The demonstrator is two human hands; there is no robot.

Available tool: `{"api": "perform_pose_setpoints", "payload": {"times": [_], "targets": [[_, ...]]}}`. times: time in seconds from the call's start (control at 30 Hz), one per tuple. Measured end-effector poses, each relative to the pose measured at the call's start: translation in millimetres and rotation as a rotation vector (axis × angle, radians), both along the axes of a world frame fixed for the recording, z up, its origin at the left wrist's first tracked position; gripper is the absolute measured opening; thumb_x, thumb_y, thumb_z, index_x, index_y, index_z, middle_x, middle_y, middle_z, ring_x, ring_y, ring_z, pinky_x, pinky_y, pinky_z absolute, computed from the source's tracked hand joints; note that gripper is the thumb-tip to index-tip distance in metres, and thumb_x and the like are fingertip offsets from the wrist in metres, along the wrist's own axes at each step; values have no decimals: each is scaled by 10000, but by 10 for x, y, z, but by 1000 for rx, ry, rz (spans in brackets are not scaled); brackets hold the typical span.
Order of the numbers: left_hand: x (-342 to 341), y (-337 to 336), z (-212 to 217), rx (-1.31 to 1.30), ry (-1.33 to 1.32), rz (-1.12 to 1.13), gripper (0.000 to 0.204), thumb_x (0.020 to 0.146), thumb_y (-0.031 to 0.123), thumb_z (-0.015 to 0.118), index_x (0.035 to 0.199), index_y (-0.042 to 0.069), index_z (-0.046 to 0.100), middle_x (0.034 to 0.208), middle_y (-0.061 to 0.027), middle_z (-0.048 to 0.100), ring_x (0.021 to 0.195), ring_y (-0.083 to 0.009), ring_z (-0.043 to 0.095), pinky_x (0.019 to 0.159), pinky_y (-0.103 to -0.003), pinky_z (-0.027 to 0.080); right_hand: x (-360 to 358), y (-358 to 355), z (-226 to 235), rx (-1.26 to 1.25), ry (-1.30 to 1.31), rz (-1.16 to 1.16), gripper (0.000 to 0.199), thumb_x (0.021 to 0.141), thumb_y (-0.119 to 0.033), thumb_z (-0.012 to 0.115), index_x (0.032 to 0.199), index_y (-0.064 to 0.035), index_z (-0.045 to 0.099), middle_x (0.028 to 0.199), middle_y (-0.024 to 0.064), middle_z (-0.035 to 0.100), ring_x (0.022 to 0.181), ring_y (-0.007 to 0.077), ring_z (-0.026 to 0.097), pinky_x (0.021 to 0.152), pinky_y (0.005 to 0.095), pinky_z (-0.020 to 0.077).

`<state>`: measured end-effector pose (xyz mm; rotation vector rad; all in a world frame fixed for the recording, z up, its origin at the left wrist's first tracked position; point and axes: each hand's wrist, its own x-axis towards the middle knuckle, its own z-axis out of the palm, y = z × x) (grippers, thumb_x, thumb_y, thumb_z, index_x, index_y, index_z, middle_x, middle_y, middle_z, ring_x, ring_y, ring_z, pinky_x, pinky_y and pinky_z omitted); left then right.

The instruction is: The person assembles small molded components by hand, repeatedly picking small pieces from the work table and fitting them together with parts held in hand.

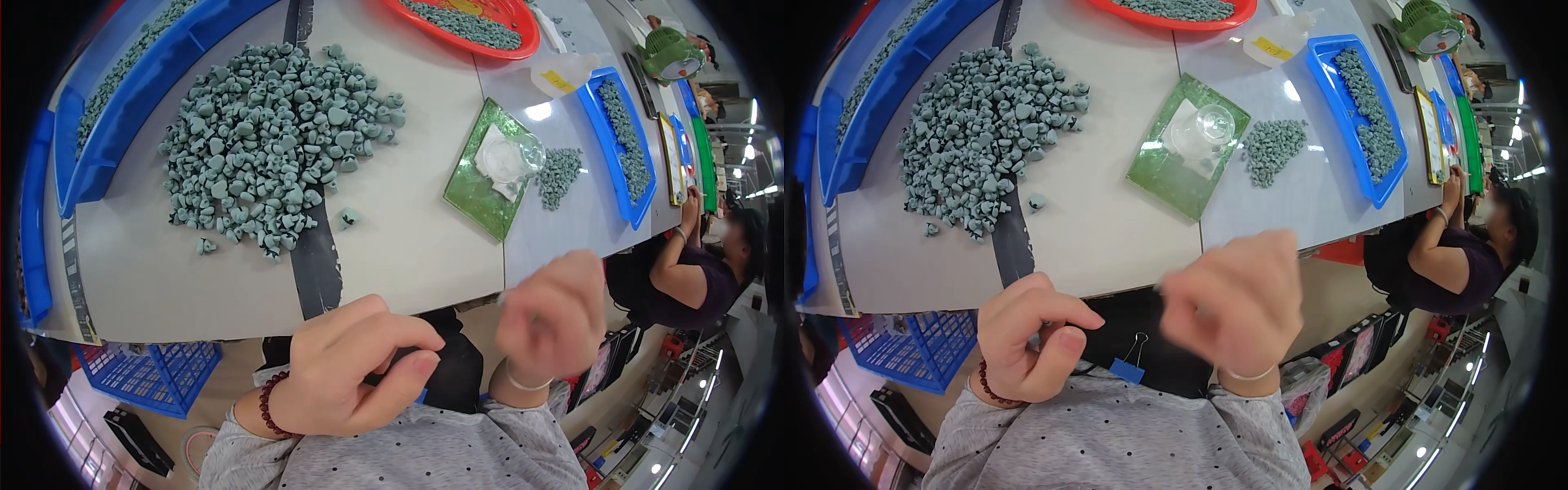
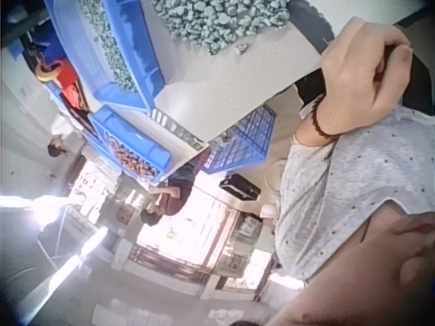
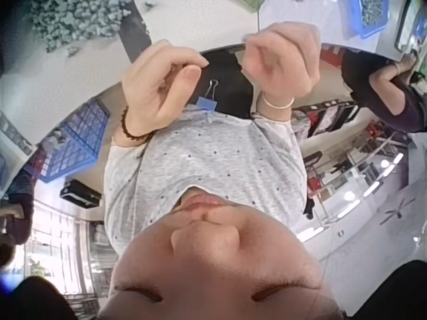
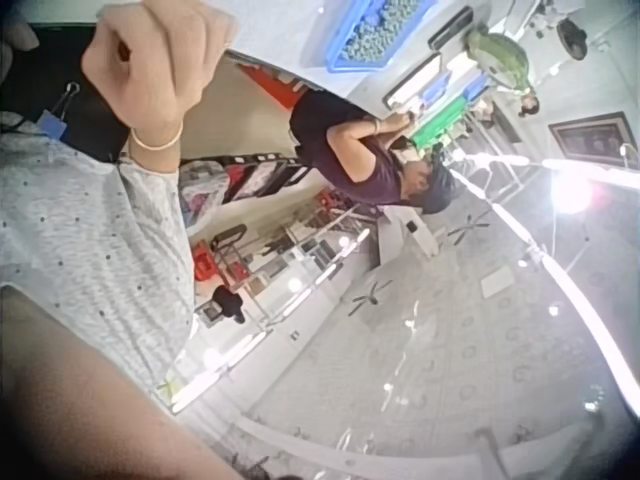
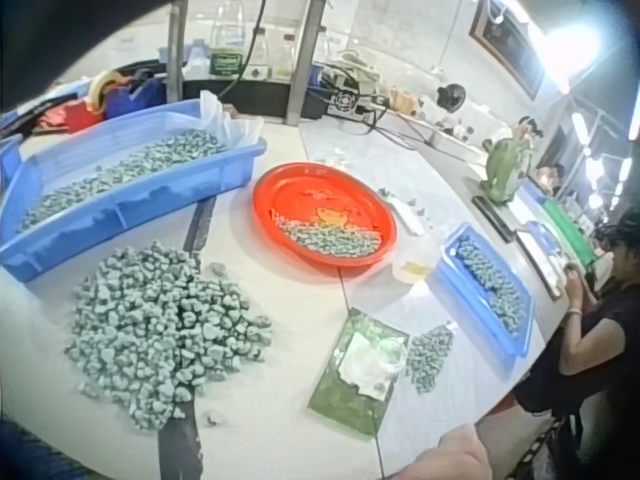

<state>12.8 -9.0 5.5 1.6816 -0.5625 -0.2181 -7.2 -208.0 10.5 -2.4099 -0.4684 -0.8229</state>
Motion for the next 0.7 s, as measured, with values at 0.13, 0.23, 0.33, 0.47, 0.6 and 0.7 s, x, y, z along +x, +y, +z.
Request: {"api": "perform_pose_setpoints", "payload": {"times": [0.13,0.23,0.33,0.47,0.6,0.7], "targets": [[-22,-81,-70,-1,-105,6,98,696,-3,564,784,14,604,580,-29,486,474,-108,417,418,-226,302,-108,194,5,0,-59,135,116,589,-86,666,657,-70,573,691,25,531,567,161,443,505,288,283],[-31,-76,-84,-26,-178,35,124,683,-40,558,789,12,594,588,-32,485,471,-115,414,411,-234,299,-141,220,-7,-6,-26,113,263,545,-96,705,804,-84,663,772,-14,561,640,148,483,551,277,310],[-43,-69,-81,-41,-200,40,125,681,-54,550,783,9,583,587,-29,475,470,-119,408,408,-240,295,-115,189,1,133,109,224,270,545,-76,708,811,-81,663,774,-11,565,649,141,491,549,277,312],[-23,-69,-58,-53,-211,30,114,682,-48,544,777,9,571,581,-23,461,465,-121,400,404,-244,295,-78,204,-22,242,138,256,292,526,-47,710,813,-74,663,775,-6,571,641,143,497,539,276,311],[-40,-66,-91,-84,-202,15,112,681,-45,545,774,12,569,579,-23,460,457,-122,396,399,-247,296,-91,185,-18,196,96,278,292,522,-49,712,809,-68,661,758,0,576,620,145,503,525,274,306],[-38,-56,-80,-120,-180,-26,94,689,-39,543,766,10,564,584,-26,461,451,-124,392,406,-245,303,-84,219,-18,166,27,268,226,523,-26,700,737,-64,637,692,17,545,587,142,462,494,280,260]]}}
